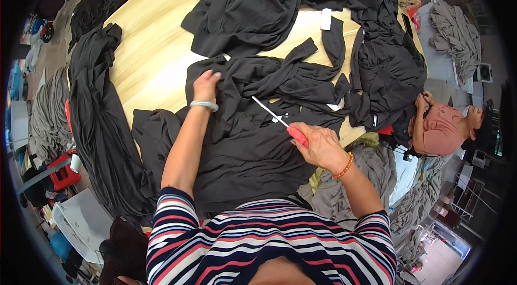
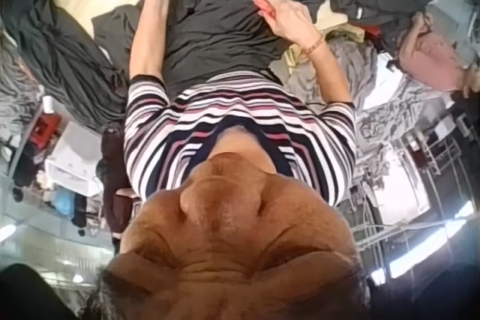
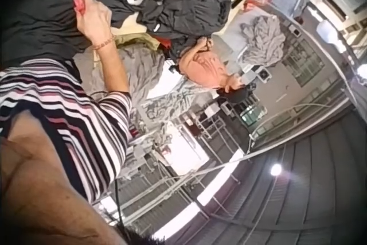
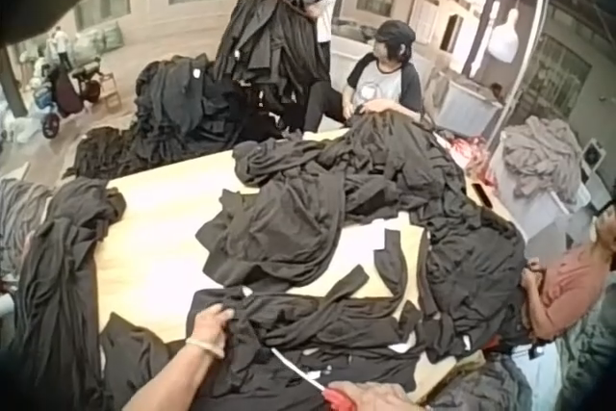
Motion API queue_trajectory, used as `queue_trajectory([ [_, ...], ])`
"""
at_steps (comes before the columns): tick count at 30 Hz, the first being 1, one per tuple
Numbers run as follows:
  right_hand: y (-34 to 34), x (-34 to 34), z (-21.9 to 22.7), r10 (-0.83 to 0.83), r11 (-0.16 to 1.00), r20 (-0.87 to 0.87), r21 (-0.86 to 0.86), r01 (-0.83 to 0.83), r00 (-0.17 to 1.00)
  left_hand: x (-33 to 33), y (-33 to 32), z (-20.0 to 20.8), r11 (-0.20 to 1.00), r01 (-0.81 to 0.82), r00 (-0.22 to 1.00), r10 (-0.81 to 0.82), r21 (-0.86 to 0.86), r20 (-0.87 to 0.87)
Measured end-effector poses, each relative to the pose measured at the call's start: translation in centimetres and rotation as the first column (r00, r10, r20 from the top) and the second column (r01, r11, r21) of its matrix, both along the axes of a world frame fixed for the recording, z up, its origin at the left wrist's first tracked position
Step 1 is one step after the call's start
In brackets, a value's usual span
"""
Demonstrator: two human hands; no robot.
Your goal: Trimming excess threads and fabric from garment components using scissors.
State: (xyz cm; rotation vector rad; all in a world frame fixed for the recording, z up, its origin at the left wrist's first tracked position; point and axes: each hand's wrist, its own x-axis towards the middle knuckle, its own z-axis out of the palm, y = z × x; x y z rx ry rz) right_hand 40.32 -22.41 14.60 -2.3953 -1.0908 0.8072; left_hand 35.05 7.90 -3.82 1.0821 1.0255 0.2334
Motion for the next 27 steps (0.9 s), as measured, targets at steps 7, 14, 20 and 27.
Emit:
queue_trajectory([
  [7, 2.7, 1.0, 1.4, 0.141, 0.988, -0.015, -0.067, -0.141, 0.99, -5.8, -3.2, 2.8, 0.842, 0.03, 0.739, 0.345, -0.539, 0.579],
  [14, 4.0, 1.2, 2.9, 0.303, 0.933, 0.036, -0.214, -0.289, 0.952, -8.3, -5.1, 0.0, 0.905, -0.045, 0.856, 0.253, -0.422, 0.451],
  [20, 5.9, 1.1, 1.8, 0.342, 0.932, 0.074, -0.152, -0.328, 0.937, -7.1, -6.5, 1.8, 0.95, 0.052, 0.841, 0.124, -0.308, 0.526],
  [27, 3.2, 0.3, 2.1, 0.4, 0.891, 0.015, -0.241, -0.385, 0.916, -7.5, -5.4, -0.3, 0.799, -0.145, 0.819, 0.428, -0.584, 0.382],
])
